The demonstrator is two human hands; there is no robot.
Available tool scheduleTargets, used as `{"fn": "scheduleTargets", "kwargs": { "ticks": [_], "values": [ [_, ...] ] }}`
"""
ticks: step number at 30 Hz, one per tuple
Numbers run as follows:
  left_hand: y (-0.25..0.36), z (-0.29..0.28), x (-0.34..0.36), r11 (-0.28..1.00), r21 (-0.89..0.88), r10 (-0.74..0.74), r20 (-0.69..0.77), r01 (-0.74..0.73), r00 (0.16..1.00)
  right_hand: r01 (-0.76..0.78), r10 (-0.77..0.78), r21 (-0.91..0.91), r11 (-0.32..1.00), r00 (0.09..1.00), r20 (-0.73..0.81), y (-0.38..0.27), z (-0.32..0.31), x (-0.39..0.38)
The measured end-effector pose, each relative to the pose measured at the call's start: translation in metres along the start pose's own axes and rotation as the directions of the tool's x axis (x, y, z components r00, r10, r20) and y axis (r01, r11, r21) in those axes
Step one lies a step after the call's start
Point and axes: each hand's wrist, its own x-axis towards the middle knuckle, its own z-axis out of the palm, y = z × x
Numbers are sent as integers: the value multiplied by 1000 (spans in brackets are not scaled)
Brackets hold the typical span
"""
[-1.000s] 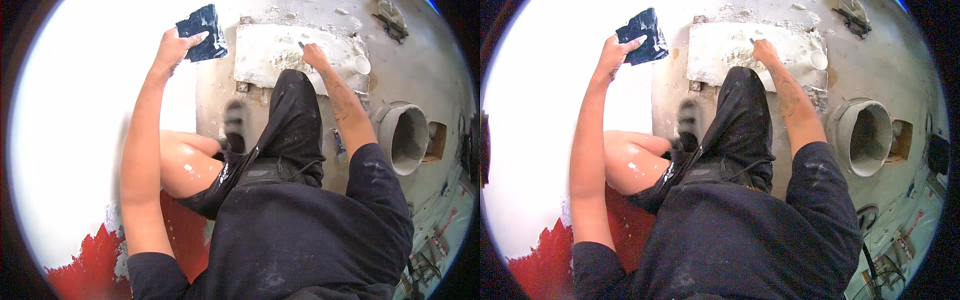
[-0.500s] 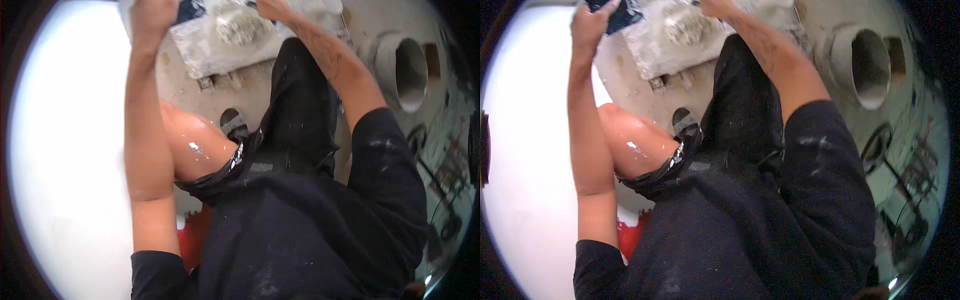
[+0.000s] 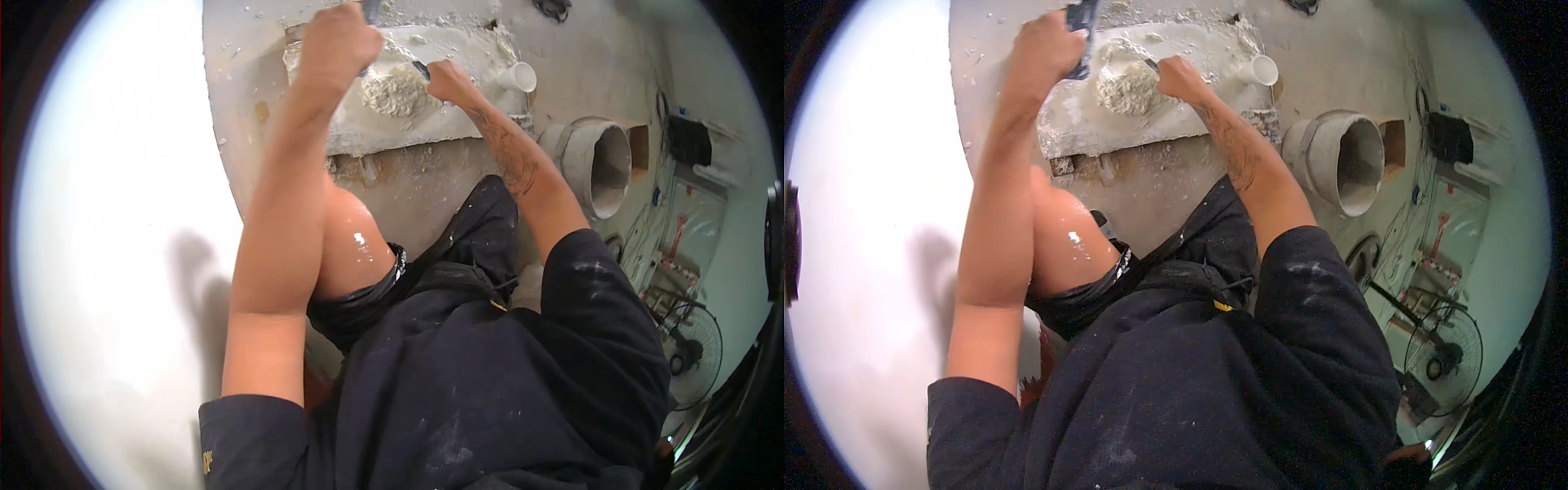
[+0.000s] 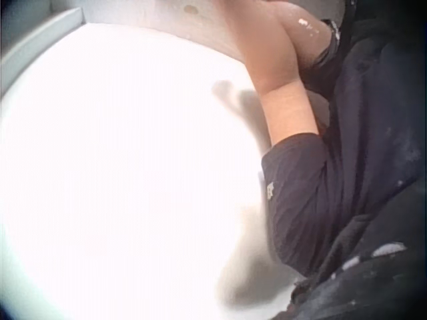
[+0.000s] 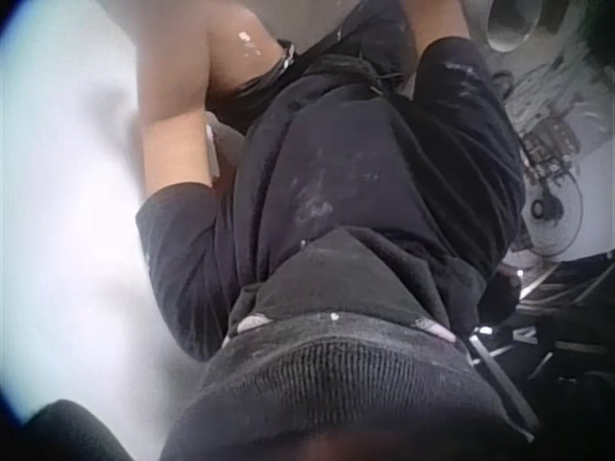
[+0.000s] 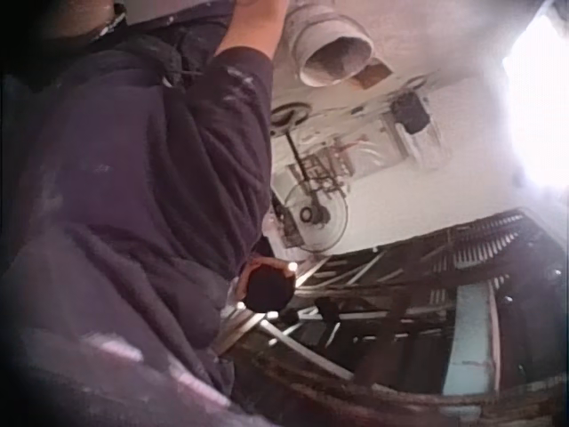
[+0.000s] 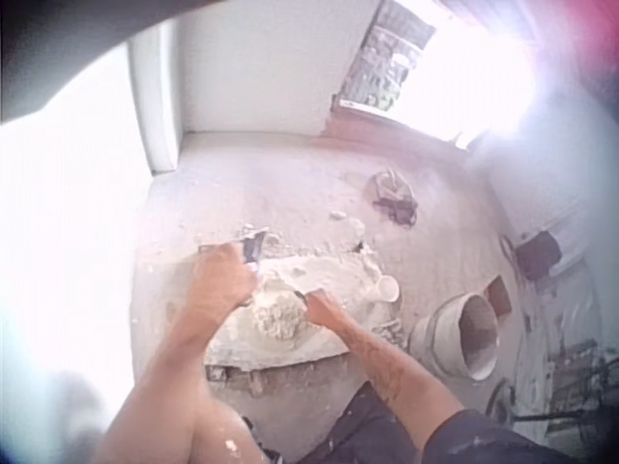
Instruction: Using putty knives to scrape and mix white plaster or joint compound on a board.
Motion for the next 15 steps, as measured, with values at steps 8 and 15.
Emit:
{"fn": "scheduleTargets", "kwargs": {
  "ticks": [8, 15],
  "values": [
    [-29, 15, 28, 998, -50, 58, 193, -50, 979, -75, 64, 87, 993, 991, 116, 6, 28, 27],
    [-142, 110, -10, 837, -373, -263, 366, 399, 893, -285, 337, 527, 801, 942, -4, 7, 27, 16]
  ]
}}
